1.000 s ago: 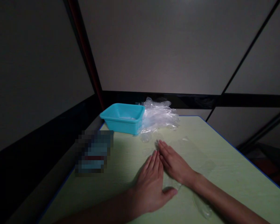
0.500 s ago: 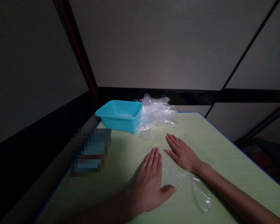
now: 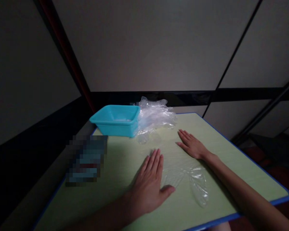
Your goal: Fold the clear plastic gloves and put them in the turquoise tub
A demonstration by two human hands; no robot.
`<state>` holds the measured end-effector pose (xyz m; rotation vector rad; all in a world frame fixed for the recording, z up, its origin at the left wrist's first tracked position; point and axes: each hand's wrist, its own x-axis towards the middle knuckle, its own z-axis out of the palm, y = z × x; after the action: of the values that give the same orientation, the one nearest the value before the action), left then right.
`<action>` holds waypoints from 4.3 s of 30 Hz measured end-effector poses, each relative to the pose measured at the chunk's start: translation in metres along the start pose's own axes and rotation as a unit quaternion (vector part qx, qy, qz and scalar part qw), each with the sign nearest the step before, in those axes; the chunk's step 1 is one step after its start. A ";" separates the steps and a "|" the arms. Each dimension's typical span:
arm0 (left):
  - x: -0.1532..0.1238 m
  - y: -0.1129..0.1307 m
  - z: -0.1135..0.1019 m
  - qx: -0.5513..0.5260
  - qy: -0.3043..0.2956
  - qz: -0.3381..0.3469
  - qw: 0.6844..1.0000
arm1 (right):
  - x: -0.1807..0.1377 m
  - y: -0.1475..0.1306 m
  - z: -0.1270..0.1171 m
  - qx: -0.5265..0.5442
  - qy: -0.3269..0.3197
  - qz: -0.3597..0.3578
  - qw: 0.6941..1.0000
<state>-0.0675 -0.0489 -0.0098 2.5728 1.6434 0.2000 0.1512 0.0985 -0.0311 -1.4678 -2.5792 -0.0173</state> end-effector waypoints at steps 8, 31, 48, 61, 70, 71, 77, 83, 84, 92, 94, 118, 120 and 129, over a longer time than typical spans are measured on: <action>0.020 0.014 -0.041 -0.054 -0.057 0.312 0.947 | 0.002 -0.001 -0.002 -0.003 -0.011 -0.003 1.000; 0.034 0.018 -0.016 -0.252 -0.223 0.438 0.834 | 0.001 0.005 -0.007 0.022 0.004 -0.028 0.999; 0.031 0.018 -0.016 -0.220 -0.170 0.472 0.837 | -0.064 -0.061 -0.031 0.037 0.020 -0.121 0.992; 0.034 0.014 -0.008 -0.202 -0.128 0.491 0.838 | -0.025 0.048 -0.008 -0.019 0.082 0.101 0.991; 0.035 0.017 -0.013 -0.089 -0.070 0.519 0.847 | -0.028 0.016 -0.027 0.062 0.188 0.023 0.980; 0.034 0.017 -0.013 -0.087 -0.064 0.517 0.849 | -0.029 0.007 -0.028 0.083 0.173 -0.009 0.981; 0.035 0.017 -0.010 -0.084 -0.050 0.525 0.846 | -0.024 -0.007 -0.016 0.018 0.072 -0.072 0.995; 0.034 0.017 -0.009 -0.026 -0.034 0.523 0.851 | -0.024 0.053 -0.002 -0.044 0.195 0.209 0.957; 0.034 0.018 -0.009 -0.014 -0.026 0.523 0.852 | -0.026 0.060 -0.001 -0.039 0.211 0.222 0.951; 0.039 0.020 -0.013 0.084 0.025 0.554 0.828 | -0.033 0.067 0.000 0.029 0.277 0.176 0.944; 0.038 0.022 -0.015 0.104 0.032 0.561 0.821 | -0.033 0.065 0.001 0.038 0.282 0.161 0.945; 0.019 0.032 -0.040 0.081 0.016 0.489 0.868 | -0.037 0.060 -0.006 0.119 0.290 0.147 0.938; 0.018 0.033 -0.039 0.083 0.014 0.482 0.872 | -0.037 0.059 -0.007 0.121 0.286 0.145 0.939; 0.020 0.037 -0.035 0.042 0.033 0.451 0.891 | -0.038 0.054 -0.010 0.134 0.261 0.130 0.947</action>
<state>-0.0314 -0.0465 0.0310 3.2039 0.3335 0.2647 0.2180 0.0932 -0.0311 -1.4486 -1.8785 -0.0174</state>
